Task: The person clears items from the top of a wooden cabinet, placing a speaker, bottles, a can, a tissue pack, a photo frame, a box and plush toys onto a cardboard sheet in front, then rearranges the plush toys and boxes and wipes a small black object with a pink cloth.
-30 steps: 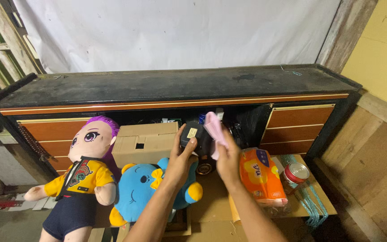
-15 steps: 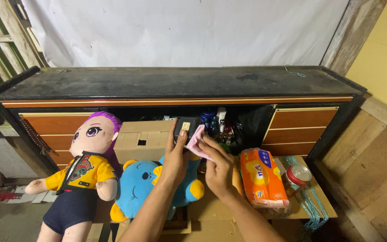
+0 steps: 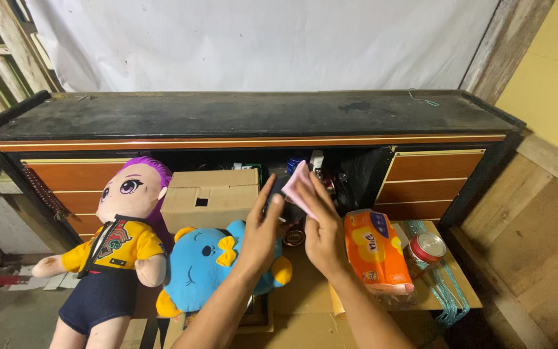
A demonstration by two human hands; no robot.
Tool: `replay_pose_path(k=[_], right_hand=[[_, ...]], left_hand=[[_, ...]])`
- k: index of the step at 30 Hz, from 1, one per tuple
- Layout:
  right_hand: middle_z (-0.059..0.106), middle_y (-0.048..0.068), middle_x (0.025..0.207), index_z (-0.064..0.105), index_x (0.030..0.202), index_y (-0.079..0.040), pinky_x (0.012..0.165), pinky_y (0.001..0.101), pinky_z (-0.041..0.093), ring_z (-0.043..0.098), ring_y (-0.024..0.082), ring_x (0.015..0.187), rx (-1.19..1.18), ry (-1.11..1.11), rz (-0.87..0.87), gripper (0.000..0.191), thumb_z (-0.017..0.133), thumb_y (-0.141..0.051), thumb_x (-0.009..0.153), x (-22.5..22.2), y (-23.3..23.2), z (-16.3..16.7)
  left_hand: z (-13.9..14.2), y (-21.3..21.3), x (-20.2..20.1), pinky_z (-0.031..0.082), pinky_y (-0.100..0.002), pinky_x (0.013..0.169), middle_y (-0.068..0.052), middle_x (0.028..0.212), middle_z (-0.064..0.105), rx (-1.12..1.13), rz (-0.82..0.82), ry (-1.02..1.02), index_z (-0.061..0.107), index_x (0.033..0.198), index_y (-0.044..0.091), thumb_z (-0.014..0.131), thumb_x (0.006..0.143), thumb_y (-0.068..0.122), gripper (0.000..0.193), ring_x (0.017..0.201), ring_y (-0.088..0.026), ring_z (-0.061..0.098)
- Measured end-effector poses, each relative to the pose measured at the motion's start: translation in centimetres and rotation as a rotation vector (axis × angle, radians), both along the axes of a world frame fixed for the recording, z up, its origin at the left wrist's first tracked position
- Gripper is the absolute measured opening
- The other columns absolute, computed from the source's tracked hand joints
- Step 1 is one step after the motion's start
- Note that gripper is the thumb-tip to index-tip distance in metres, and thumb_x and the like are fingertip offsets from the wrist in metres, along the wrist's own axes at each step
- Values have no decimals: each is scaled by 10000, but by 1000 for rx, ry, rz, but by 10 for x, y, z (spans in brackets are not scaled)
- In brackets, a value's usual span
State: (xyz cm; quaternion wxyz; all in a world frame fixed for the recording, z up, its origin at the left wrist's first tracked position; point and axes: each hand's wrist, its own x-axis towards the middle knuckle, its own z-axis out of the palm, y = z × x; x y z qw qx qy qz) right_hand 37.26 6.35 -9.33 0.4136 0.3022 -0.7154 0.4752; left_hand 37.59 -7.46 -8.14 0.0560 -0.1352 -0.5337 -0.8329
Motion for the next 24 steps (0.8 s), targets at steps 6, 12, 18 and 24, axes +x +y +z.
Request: replay_pose_path(k=[6,12,18,24], right_hand=[[587,160,1485,729,1265,-87,1205,423,444,519,373,1434,192,149,-106,527,485,159,868,14,-6,13],[672,136,1417,774,1156,-94,1139,398,527,627,301,1364,-33,-49,183,534,420,155,842,0,10,-4],[628,156,1451,629,1407,-107,1108,376,505,613,265,1319,-423,-382,206,604,391,143,911,-19,23,-2],[527,165,1541,632,1392,-79,1200,406,428,502,306,1452,74,70,-19,618,410,170,872,-2,9,2]], left_hand=[[-5,-14,-14,544,-426,964,-65,1451,570,106,-33,-22,397,1580,189,381,1046,438,589,1254,-205,587],[-2,-22,-23,571,-378,902,-97,1392,601,194,-29,-74,437,1555,172,526,1010,338,577,1157,-194,637],[-10,-14,-13,556,-298,821,-117,1337,637,-136,93,19,468,1562,158,674,932,315,682,1081,-203,653],[-23,-4,-18,439,-358,1115,-194,1491,498,-388,355,348,351,1577,8,801,892,229,849,1356,-267,527]])
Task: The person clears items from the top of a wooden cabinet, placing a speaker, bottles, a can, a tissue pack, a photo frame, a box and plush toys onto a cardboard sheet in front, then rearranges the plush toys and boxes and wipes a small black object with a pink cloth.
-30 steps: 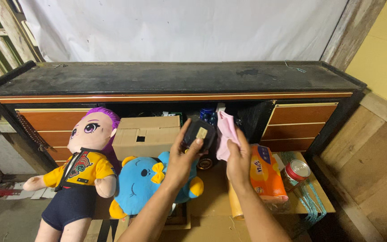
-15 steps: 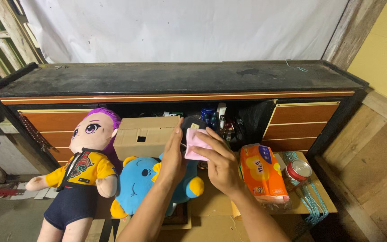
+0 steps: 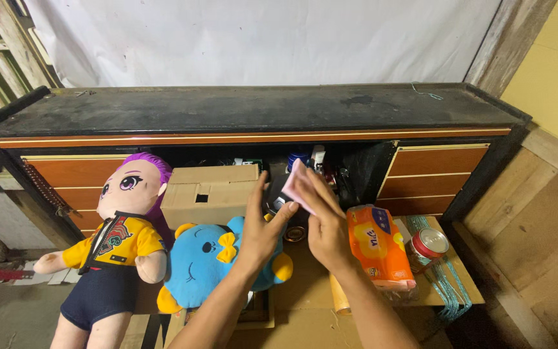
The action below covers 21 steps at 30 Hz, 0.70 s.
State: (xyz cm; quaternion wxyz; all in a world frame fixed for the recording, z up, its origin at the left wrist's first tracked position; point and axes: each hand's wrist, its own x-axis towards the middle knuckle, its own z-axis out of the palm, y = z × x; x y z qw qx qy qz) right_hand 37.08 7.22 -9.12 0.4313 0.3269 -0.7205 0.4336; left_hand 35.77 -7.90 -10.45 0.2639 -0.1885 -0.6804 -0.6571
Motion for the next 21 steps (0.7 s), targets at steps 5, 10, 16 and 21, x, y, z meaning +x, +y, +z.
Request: replay_pose_path(k=[5,10,16,21], right_hand=[[613,138,1486,720,1272,-74,1187,400,429,569,298,1409,-116,-162,219,533,411,167,910,-5,10,-2],[648,132,1432,672,1342,-36,1162,336,453,605,228,1343,-364,-324,364,507,416,148,945,-15,32,-6],[665,149,1374,620,1402,32,1125,320,452,612,201,1295,-469,-577,631,582,351,111,892,-25,34,-13],[627,133,1387,505,1499,9,1095,324,438,575,190,1269,-423,-685,600,676,392,125,842,-27,31,-19]], left_hand=[[1,-16,0,405,-375,1138,-215,1496,474,-97,0,-28,285,1572,-32,857,816,222,981,1375,-273,502],[9,-20,3,418,-346,1135,-181,1513,485,11,-315,-69,226,1615,9,813,848,213,988,1356,-252,524],[18,-23,10,491,-475,1039,-163,1488,515,314,-676,-301,277,1626,73,671,939,232,808,1301,-295,561],[27,-23,14,569,-569,946,-201,1433,545,645,-879,-433,333,1608,80,584,975,268,706,1236,-363,615]])
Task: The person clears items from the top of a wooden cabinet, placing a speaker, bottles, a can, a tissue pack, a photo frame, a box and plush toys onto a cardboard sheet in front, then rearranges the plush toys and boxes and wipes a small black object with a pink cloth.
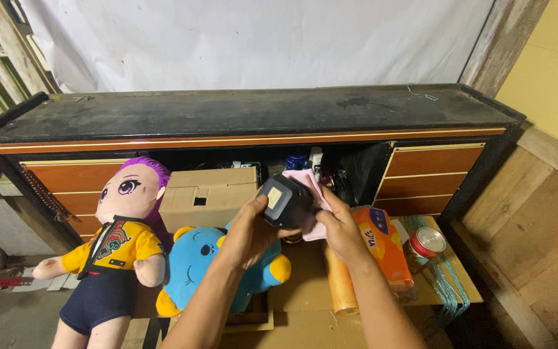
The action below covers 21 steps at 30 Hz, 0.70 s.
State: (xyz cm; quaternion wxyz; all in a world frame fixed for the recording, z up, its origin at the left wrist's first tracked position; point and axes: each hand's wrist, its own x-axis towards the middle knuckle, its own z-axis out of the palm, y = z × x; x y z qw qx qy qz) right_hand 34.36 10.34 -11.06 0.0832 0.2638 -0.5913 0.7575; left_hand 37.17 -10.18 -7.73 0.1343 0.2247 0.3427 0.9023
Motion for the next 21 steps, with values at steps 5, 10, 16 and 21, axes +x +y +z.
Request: replay_pose_path(k=[5,10,16,21], right_hand=[[572,104,1444,435,1517,17,1117,314,421,551,171,1316,-48,-57,57,675,375,123,853,3,-6,-5],[575,144,1408,425,1522,59,1115,356,441,558,213,1296,-177,-128,123,634,366,115,893,-3,-10,-17],[546,148,1494,401,1543,57,1130,295,386,524,185,1344,-86,-26,-76,653,417,87,891,-4,-10,-25],[561,146,1489,406,1533,30,1102,302,404,536,196,1329,130,-65,-230,610,486,14,928,20,-24,-15]], left_hand=[[5,2,3,603,-529,934,-88,1309,577,-126,187,32,341,1529,203,621,866,141,722,1181,-277,636],[1,4,9,505,-317,982,-65,1202,574,-370,406,302,474,1506,87,685,932,68,611,1121,-164,585],[-12,3,-1,521,-294,893,-48,1104,551,-319,507,224,461,1302,125,685,837,-16,535,1018,-130,579],[-25,5,-15,508,-313,852,-76,1086,469,-55,577,207,363,1167,93,749,945,-40,466,985,-154,538]])
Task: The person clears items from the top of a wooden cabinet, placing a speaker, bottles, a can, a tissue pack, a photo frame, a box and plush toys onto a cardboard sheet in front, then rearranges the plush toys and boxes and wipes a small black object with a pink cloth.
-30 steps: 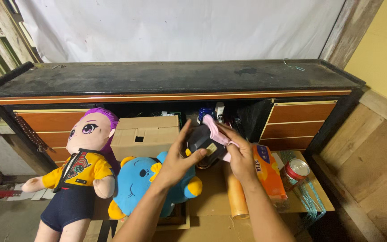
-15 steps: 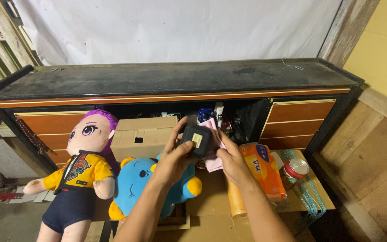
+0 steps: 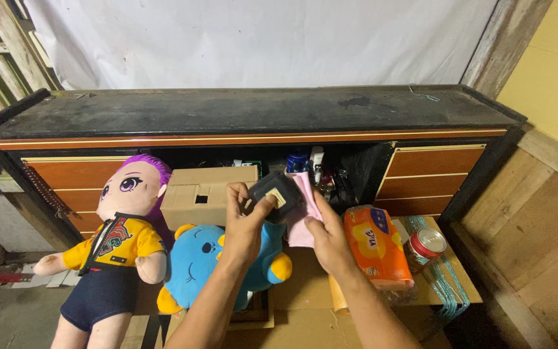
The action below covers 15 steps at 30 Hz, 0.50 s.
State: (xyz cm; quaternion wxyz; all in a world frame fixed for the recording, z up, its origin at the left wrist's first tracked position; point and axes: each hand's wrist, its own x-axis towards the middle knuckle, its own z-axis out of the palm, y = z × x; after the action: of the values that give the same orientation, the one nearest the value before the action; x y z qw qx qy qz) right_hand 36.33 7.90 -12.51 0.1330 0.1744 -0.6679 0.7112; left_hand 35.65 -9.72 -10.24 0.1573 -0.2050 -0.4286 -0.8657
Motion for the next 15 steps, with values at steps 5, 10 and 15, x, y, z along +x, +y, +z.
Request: replay_pose_path(k=[5,10,15], right_hand=[[486,190,1573,362,1558,43,1183,330,325,452,227,1447,91,221,-57,645,439,49,918,29,-16,26],[355,222,1663,246,1614,36,1246,386,286,367,323,1540,137,424,-114,738,350,121,888,43,-21,42],[254,236,1700,277,1620,-13,1343,476,198,241,406,1604,403,829,-247,804,404,160,846,38,-21,38]], left_hand=[[11,0,10,547,-288,813,-83,1091,605,-79,55,-133,396,1256,155,733,872,70,518,959,-139,633],[28,-3,24,507,-307,968,-74,1285,638,-424,-4,-77,462,1523,170,668,958,218,603,1130,-126,616],[35,-7,24,491,-359,858,-50,1239,650,-365,-207,-323,483,1474,226,609,905,413,611,1045,-157,626]])
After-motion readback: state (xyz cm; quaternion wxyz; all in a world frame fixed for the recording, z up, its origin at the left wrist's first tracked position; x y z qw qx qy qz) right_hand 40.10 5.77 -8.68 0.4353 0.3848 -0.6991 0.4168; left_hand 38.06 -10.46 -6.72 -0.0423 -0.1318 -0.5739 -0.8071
